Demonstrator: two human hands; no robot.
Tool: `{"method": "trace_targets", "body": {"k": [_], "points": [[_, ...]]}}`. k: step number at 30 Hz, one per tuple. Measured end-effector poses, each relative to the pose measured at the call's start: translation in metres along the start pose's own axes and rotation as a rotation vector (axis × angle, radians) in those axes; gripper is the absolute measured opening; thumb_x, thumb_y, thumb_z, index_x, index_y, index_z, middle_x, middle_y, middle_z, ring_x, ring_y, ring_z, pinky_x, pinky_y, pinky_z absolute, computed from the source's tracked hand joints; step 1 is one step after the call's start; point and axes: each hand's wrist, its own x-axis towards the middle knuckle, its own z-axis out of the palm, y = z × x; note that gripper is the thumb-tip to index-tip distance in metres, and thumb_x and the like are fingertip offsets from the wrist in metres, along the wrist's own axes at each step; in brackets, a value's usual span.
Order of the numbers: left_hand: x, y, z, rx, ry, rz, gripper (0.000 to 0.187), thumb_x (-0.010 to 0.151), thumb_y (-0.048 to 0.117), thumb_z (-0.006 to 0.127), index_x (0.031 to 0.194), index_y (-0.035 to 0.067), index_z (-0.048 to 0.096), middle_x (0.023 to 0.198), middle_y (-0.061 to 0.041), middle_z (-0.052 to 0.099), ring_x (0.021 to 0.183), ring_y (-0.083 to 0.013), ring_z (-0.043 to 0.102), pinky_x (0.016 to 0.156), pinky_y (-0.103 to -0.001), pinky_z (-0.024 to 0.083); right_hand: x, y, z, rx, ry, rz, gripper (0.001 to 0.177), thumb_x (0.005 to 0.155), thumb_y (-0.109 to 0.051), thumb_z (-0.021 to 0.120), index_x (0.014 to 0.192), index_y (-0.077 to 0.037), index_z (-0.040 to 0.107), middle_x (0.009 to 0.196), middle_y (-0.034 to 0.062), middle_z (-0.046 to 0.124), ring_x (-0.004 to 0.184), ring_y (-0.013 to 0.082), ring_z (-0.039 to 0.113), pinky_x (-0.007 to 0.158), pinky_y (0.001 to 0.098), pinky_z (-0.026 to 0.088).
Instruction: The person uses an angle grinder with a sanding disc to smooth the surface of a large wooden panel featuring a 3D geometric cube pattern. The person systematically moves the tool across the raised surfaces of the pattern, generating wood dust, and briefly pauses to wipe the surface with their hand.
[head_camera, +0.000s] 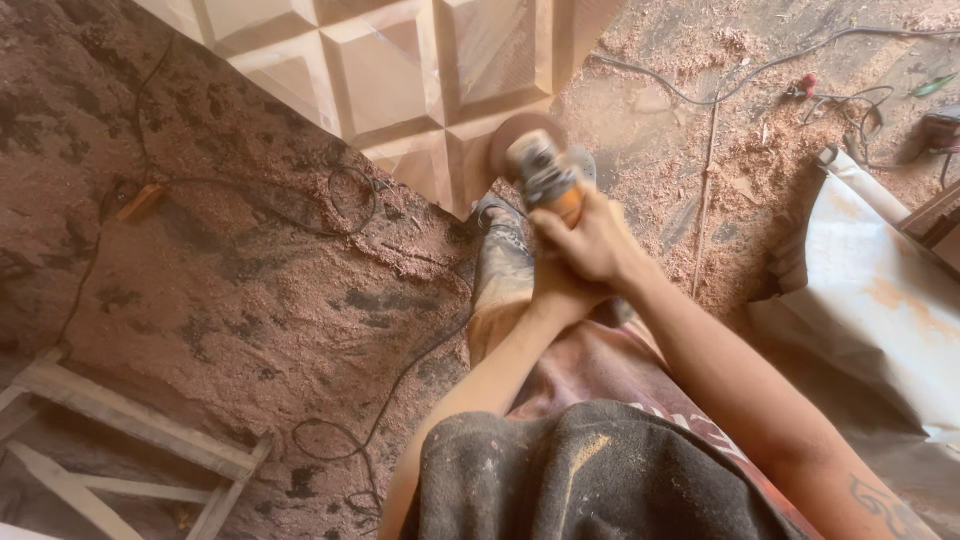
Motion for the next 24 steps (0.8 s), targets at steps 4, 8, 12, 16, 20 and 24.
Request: {"method": "trace_targets", "body": {"k": [4, 8, 12, 16, 20, 24], "points": [[0.015, 0.0, -0.003, 0.1, -0.093, -0.027, 0.064, 0.073, 0.04, 0.085, 0.123, 0.007, 0.062, 0.114, -0.01, 0.074, 0.106, -0.0236, 0.074, 0.099, -0.037, 0.061, 0.004, -0.006, -0.011, 0.053, 0.122, -0.076, 0.052, 0.091, -0.046, 0.065, 0.12, -0.003, 0.061, 0.098, 0.0158, 0.076, 0.086, 0.0253, 0.077, 0.08, 0.039, 0.062], [-0.007, -0.013, -0.009, 0.128, 0.075, 0.053, 0.073, 0.075, 0.034, 0.087, 0.133, 0.005, 0.055, 0.125, -0.014, 0.066, 0.112, -0.0272, 0.068, 0.097, -0.041, 0.056, -0.001, -0.024, 0.009, -0.119, -0.13, 0.059, 0.052, 0.089, -0.05, 0.063, 0.12, -0.008, 0.061, 0.093, 0.0159, 0.076, 0.08, 0.0263, 0.076, 0.075, 0.0397, 0.063], [-0.025, -0.024, -0.003, 0.168, 0.177, 0.117, 0.068, 0.087, 0.031, 0.083, 0.142, 0.003, 0.053, 0.137, -0.013, 0.064, 0.125, -0.0251, 0.065, 0.105, -0.04, 0.053, -0.004, -0.026, 0.026, -0.298, -0.156, 0.006, 0.067, 0.089, -0.058, 0.071, 0.119, 0.001, 0.055, 0.091, 0.0229, 0.073, 0.078, 0.0318, 0.073, 0.076, 0.0434, 0.062], [0.0, -0.014, 0.003, 0.024, 0.089, 0.133, 0.068, 0.081, 0.035, 0.081, 0.133, 0.002, 0.051, 0.122, -0.014, 0.064, 0.104, -0.024, 0.068, 0.093, -0.035, 0.059, 0.007, -0.01, 0.008, -0.086, -0.083, 0.04, 0.058, 0.087, -0.05, 0.062, 0.124, -0.006, 0.053, 0.092, 0.0165, 0.073, 0.073, 0.0261, 0.074, 0.07, 0.0396, 0.064], [0.038, 0.018, 0.007, 0.194, -0.162, 0.033, 0.053, 0.072, 0.039, 0.082, 0.108, 0.004, 0.065, 0.086, -0.006, 0.073, 0.072, -0.0223, 0.073, 0.071, -0.033, 0.065, 0.009, 0.01, -0.028, 0.085, 0.167, -0.014, 0.042, 0.096, -0.045, 0.057, 0.11, -0.006, 0.064, 0.087, 0.0095, 0.072, 0.072, 0.0172, 0.069, 0.066, 0.0325, 0.057], [0.037, 0.043, 0.005, 0.244, -0.177, 0.064, 0.072, 0.059, 0.038, 0.087, 0.108, -0.006, 0.058, 0.074, -0.011, 0.073, 0.064, -0.0273, 0.074, 0.066, -0.035, 0.064, -0.007, 0.02, -0.046, 0.244, 0.306, -0.061, 0.038, 0.101, -0.041, 0.056, 0.098, -0.005, 0.065, 0.078, 0.0047, 0.064, 0.065, 0.0143, 0.058, 0.06, 0.0316, 0.05]]}}
